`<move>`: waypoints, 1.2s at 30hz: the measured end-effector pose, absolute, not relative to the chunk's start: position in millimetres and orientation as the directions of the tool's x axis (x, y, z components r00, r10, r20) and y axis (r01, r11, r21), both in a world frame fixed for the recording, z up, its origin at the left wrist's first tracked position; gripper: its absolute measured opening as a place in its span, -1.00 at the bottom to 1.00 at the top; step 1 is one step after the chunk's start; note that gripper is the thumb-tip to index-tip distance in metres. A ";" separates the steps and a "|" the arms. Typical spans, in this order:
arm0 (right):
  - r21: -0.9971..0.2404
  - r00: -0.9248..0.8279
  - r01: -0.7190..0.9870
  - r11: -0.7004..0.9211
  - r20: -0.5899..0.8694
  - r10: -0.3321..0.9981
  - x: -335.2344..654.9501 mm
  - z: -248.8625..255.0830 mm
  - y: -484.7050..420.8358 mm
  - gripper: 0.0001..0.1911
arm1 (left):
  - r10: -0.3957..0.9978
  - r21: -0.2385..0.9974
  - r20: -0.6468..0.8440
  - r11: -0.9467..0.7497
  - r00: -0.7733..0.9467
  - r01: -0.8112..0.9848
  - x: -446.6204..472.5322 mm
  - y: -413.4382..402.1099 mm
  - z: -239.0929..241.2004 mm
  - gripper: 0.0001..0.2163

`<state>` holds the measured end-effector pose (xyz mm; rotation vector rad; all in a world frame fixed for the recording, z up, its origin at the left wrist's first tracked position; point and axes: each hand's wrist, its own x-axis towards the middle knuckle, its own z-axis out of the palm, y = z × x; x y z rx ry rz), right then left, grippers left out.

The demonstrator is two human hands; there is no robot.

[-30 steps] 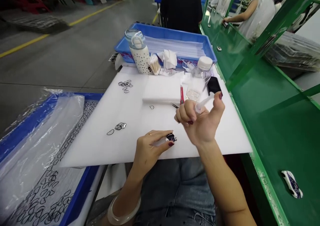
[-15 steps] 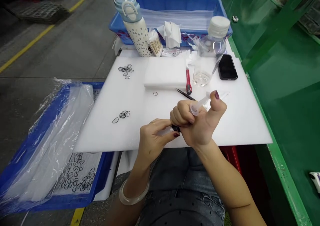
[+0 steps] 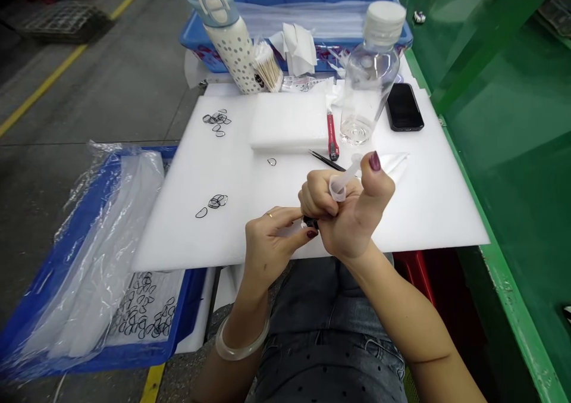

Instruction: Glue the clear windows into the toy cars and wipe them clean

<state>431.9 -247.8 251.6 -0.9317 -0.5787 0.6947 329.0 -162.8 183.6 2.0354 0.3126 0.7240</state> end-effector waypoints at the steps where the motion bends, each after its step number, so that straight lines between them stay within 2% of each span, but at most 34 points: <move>1: -0.870 0.649 -0.277 0.408 0.144 0.747 431.6 251.8 -247.8 -0.30 | 0.483 0.837 0.370 -0.543 0.793 -0.060 329.1 -162.8 183.5 -0.62; 15: -0.904 0.740 -0.194 0.380 0.119 0.662 421.1 257.6 -243.8 -0.24 | 0.490 0.848 0.342 -0.529 0.802 -0.039 329.0 -163.4 184.6 -0.65; 18: -0.928 0.714 -0.169 0.333 0.117 0.690 416.6 261.1 -249.3 -0.26 | 0.493 0.851 0.337 -0.524 0.802 -0.036 329.2 -163.3 184.8 -0.70; 20: -0.935 0.690 -0.107 0.338 0.175 0.702 421.0 267.1 -249.5 -0.28 | 0.483 0.843 0.348 -0.536 0.803 -0.043 328.9 -162.6 182.8 -0.70; 21: -0.920 0.707 -0.052 0.388 0.241 0.665 427.0 270.4 -245.8 -0.31 | 0.471 0.834 0.362 -0.549 0.805 -0.054 328.2 -162.1 181.2 -0.69; 24: -0.823 0.809 0.144 0.549 0.418 0.414 459.9 275.1 -213.8 -0.38 | 0.399 0.791 0.414 -0.603 0.818 -0.107 323.5 -160.3 176.2 -0.61; 25: -0.835 0.825 0.165 0.524 0.409 0.391 474.0 273.7 -198.3 -0.38 | 0.369 0.775 0.424 -0.621 0.827 -0.120 321.2 -159.3 175.0 -0.59; 27: -0.940 0.806 0.136 0.314 0.289 0.517 501.6 266.7 -170.5 -0.35 | 0.307 0.743 0.426 -0.655 0.851 -0.137 316.3 -156.6 173.7 -0.57; 28: -0.977 0.808 0.101 0.190 0.192 0.557 512.8 261.9 -162.6 -0.38 | 0.276 0.729 0.423 -0.669 0.863 -0.143 314.3 -154.9 173.3 -0.57; 29: -0.985 0.806 0.127 0.114 0.170 0.567 520.9 256.9 -160.8 -0.43 | 0.249 0.717 0.420 -0.681 0.873 -0.151 312.6 -153.3 173.0 -0.57; 33: -0.902 0.824 0.430 -0.040 0.374 0.425 526.0 244.1 -216.4 -0.57 | 0.213 0.677 0.427 -0.720 0.879 -0.154 312.2 -152.6 168.9 -0.59; 35: -0.844 0.857 0.474 -0.251 0.376 0.354 527.8 241.8 -262.2 -0.58 | 0.238 0.629 0.458 -0.767 0.856 -0.123 315.6 -157.5 166.0 -0.64; 36: -0.794 0.902 0.426 -0.434 0.331 0.278 531.7 240.2 -282.1 -0.57 | 0.250 0.596 0.477 -0.796 0.843 -0.101 317.7 -160.8 165.1 -0.67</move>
